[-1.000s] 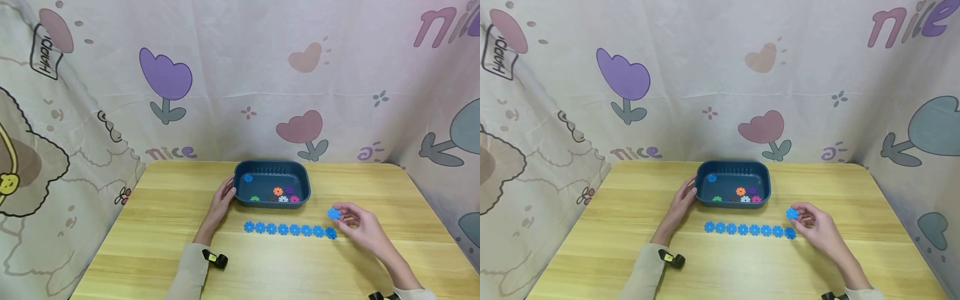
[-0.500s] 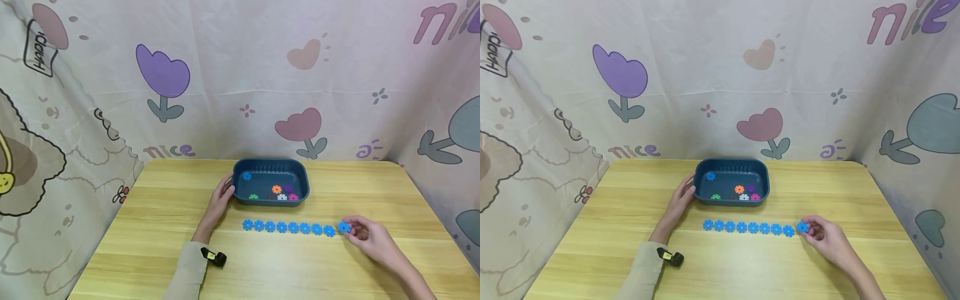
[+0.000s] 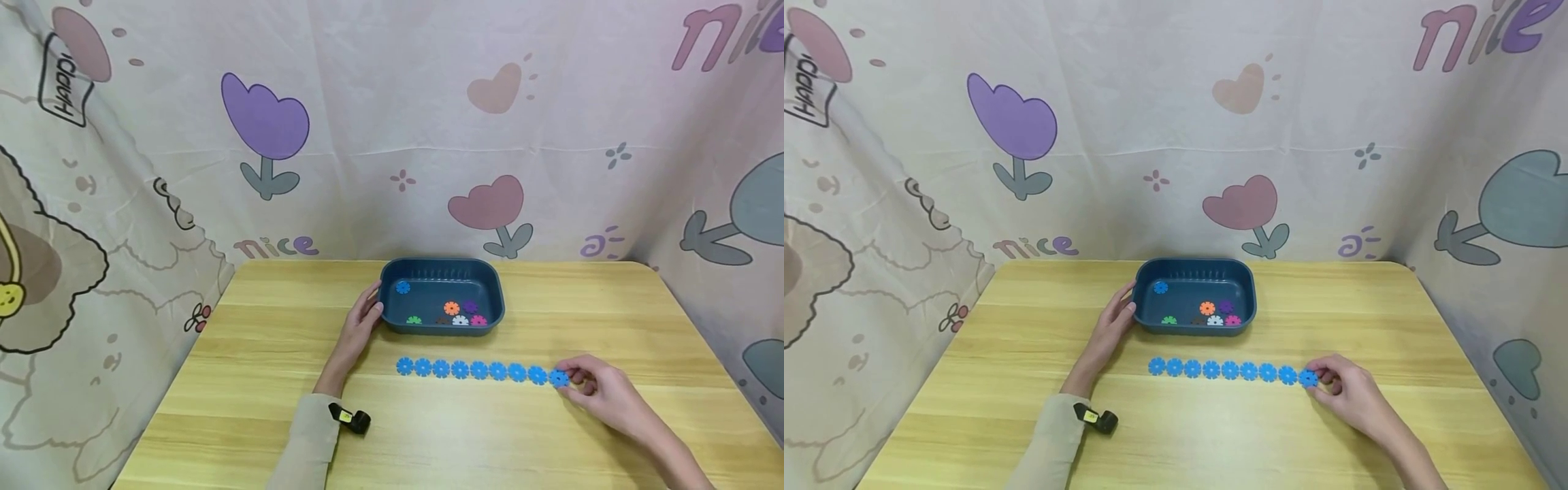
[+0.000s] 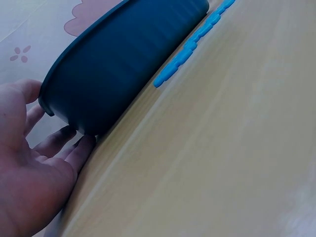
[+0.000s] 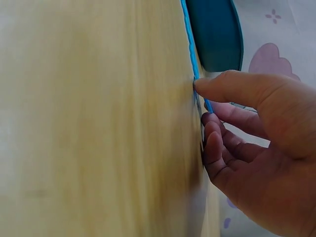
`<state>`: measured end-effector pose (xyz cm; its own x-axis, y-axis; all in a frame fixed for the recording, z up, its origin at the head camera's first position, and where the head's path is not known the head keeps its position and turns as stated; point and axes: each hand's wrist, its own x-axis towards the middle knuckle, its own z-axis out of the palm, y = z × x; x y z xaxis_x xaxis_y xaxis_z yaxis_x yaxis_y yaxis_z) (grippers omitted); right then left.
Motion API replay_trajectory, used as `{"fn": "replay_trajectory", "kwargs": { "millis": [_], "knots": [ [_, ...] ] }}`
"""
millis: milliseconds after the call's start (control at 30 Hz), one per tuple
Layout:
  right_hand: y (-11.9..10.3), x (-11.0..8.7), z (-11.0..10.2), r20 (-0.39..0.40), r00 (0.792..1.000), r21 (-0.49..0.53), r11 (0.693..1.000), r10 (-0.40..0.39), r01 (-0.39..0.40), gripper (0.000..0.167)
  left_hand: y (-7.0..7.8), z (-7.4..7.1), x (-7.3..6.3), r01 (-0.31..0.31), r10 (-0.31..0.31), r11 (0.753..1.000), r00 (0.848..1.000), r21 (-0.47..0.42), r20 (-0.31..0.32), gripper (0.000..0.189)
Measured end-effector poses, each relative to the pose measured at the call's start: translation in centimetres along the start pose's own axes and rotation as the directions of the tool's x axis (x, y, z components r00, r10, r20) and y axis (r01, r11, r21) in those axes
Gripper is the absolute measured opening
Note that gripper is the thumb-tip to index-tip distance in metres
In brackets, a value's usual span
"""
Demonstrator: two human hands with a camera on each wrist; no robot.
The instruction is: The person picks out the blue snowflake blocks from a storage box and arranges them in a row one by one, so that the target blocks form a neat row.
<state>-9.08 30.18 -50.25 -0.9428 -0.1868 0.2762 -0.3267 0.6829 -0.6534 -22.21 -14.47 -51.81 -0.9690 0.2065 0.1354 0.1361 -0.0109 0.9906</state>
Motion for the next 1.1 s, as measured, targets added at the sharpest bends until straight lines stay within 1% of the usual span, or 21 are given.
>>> {"fn": "replay_trajectory", "kwargs": {
  "millis": [200,367,533,933,1100],
  "knots": [
    [0.12,0.45,-0.25,0.010,1.000,-0.030,0.999,-0.018,0.019,0.035,0.16,0.00,0.39,-0.013,0.013,1.000,1.000,-0.016,0.002,0.049],
    [0.14,0.27,-0.34,0.019,0.999,-0.032,0.999,-0.030,0.030,0.034,0.36,0.05,0.27,-0.002,0.002,1.000,1.000,-0.011,0.008,0.049],
    [0.14,0.15,-0.39,0.023,0.999,-0.033,0.999,-0.022,0.023,0.034,0.24,0.07,0.22,-0.004,0.004,1.000,1.000,-0.006,0.005,0.048],
    [0.10,-0.03,-0.47,0.031,0.999,-0.001,1.000,-0.023,0.023,0.033,0.12,0.07,0.00,0.009,-0.009,1.000,1.000,0.003,0.000,0.050],
    [-0.11,0.33,-0.69,0.046,0.999,0.021,1.000,-0.019,0.018,0.032,0.08,0.04,-0.07,0.005,-0.005,1.000,1.000,0.005,0.000,0.050]
  ]
}}
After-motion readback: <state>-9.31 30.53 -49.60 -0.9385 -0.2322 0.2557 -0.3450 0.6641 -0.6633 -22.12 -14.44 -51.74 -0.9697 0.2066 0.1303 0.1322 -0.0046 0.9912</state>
